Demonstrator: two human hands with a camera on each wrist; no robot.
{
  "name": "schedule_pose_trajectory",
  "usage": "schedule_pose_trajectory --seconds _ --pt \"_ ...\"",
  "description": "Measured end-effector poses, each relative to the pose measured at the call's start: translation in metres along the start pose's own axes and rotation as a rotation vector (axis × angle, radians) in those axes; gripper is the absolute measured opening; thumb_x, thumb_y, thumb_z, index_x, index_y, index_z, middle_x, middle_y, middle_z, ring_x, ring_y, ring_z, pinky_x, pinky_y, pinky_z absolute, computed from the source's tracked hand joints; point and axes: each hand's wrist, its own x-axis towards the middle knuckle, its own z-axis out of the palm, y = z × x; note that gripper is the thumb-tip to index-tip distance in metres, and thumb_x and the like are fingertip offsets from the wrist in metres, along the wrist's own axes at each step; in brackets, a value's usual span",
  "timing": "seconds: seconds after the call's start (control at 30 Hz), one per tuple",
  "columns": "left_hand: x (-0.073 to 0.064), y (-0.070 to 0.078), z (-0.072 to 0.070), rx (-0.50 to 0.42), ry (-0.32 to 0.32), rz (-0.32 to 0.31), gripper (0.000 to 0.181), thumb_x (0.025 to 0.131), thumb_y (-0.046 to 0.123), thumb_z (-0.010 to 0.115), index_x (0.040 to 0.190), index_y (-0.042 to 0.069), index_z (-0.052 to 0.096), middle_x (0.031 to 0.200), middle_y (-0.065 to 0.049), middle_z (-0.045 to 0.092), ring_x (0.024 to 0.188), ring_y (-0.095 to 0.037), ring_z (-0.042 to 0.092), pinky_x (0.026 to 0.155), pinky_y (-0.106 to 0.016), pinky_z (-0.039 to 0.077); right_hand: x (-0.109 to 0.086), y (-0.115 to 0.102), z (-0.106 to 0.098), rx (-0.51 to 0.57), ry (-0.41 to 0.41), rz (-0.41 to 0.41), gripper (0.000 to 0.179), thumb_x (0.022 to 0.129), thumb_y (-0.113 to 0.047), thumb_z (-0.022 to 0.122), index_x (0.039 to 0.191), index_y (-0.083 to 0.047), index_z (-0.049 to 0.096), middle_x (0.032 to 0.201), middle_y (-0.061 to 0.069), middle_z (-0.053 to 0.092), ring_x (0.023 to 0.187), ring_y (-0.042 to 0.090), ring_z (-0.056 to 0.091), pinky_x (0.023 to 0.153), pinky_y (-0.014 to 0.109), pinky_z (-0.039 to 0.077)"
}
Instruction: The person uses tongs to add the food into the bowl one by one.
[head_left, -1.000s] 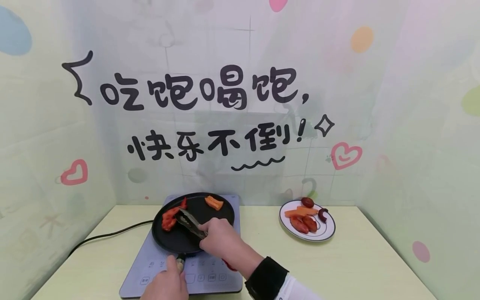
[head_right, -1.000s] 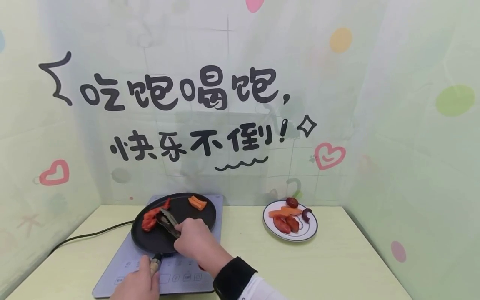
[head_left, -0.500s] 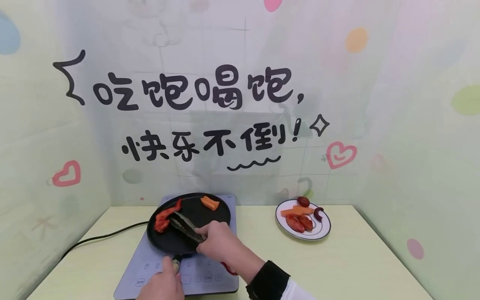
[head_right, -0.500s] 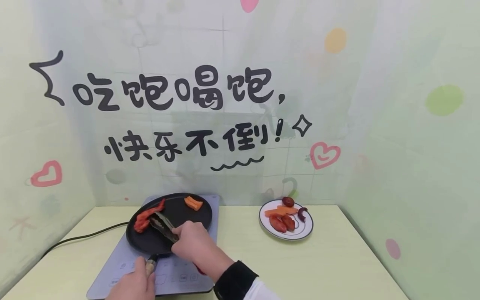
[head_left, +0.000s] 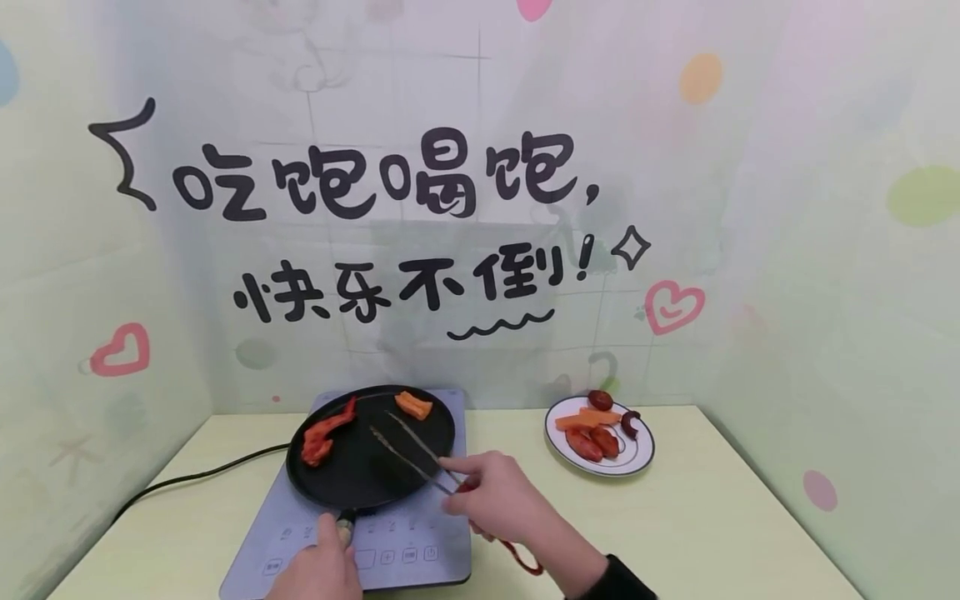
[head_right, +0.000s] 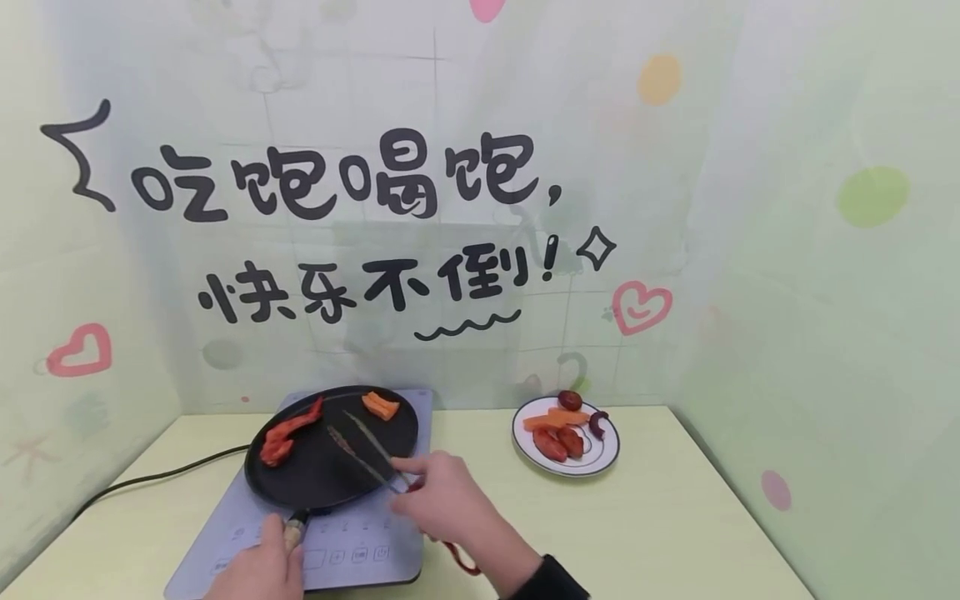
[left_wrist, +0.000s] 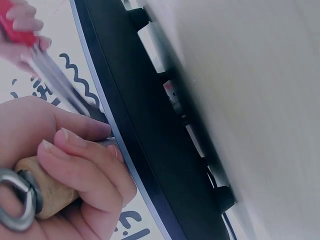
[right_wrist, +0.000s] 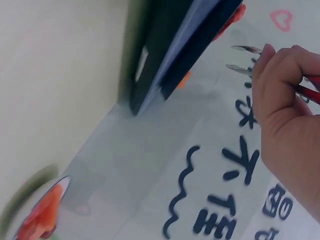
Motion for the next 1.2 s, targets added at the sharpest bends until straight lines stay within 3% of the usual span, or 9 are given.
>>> schedule_pose_trajectory --seconds 0.2,0.4,0.5,0.6,0.77,1.0,1.2 --pt "0.001 -0.003 0.002 -0.014 0.019 0.009 0.033 0.104 0.02 0.063 0.116 -0.005 0.043 0.071 -0.015 0.06 0.062 -0.029 0.063 0.061 -0.047 0.049 -0.026 0.033 -0.034 0.006 0.009 -0.013 0.053 0.093 -0.012 0.078 0.145 -0.017 0.067 0.084 0.005 0.069 0.048 0.013 0.051 0.045 0.024 0.042" --pt "0.003 -0.004 0.001 -0.019 0.012 0.004 0.034 0.104 0.019 0.062 0.117 -0.005 0.043 0.072 -0.016 0.061 0.063 -0.031 0.065 0.062 -0.049 0.05 -0.052 0.065 -0.069 0.1 0.049 0.01 0.064 0.093 -0.009 0.076 0.153 -0.011 0.056 0.092 0.008 0.069 0.053 0.013 0.052 0.049 0.025 0.043" --pt "0.003 -0.003 0.001 -0.021 -0.004 -0.012 0.034 0.104 0.02 0.062 0.117 -0.006 0.043 0.073 -0.016 0.061 0.064 -0.03 0.064 0.063 -0.048 0.05 -0.063 0.078 -0.086 0.098 0.118 0.056 0.071 0.089 -0.003 0.074 0.154 -0.004 0.048 0.103 0.012 0.072 0.057 0.016 0.055 0.053 0.027 0.046" --pt "0.003 -0.001 0.001 -0.015 -0.012 -0.025 0.034 0.104 0.02 0.062 0.117 -0.006 0.043 0.073 -0.015 0.06 0.063 -0.029 0.062 0.063 -0.046 0.049 -0.07 0.088 -0.101 0.062 0.255 0.134 0.069 0.085 0.003 0.072 0.149 0.001 0.047 0.112 0.016 0.073 0.06 0.019 0.058 0.056 0.029 0.05" --pt "0.003 0.0 0.001 -0.01 -0.013 -0.022 0.034 0.105 0.021 0.062 0.117 -0.005 0.042 0.073 -0.015 0.059 0.063 -0.028 0.061 0.063 -0.046 0.048 -0.08 0.102 -0.126 0.052 0.444 0.212 0.057 0.088 0.005 0.069 0.141 0.005 0.048 0.106 0.018 0.074 0.065 0.022 0.063 0.057 0.033 0.054" --pt "0.004 0.0 0.0 -0.014 -0.015 -0.007 0.036 0.105 0.02 0.06 0.121 -0.006 0.041 0.074 -0.016 0.06 0.064 -0.029 0.062 0.063 -0.046 0.048 -0.092 0.124 -0.153 0.038 0.488 0.229 0.061 0.091 0.003 0.067 0.148 0.014 0.048 0.102 0.02 0.074 0.076 0.021 0.073 0.063 0.037 0.063" --pt "0.004 -0.002 0.002 -0.01 -0.018 0.002 0.035 0.105 0.02 0.06 0.118 -0.006 0.04 0.072 -0.015 0.059 0.062 -0.028 0.061 0.062 -0.045 0.047 -0.1 0.133 -0.164 -0.016 0.487 0.254 0.061 0.092 -0.001 0.067 0.148 0.017 0.049 0.091 0.011 0.075 0.069 0.018 0.068 0.058 0.032 0.057"
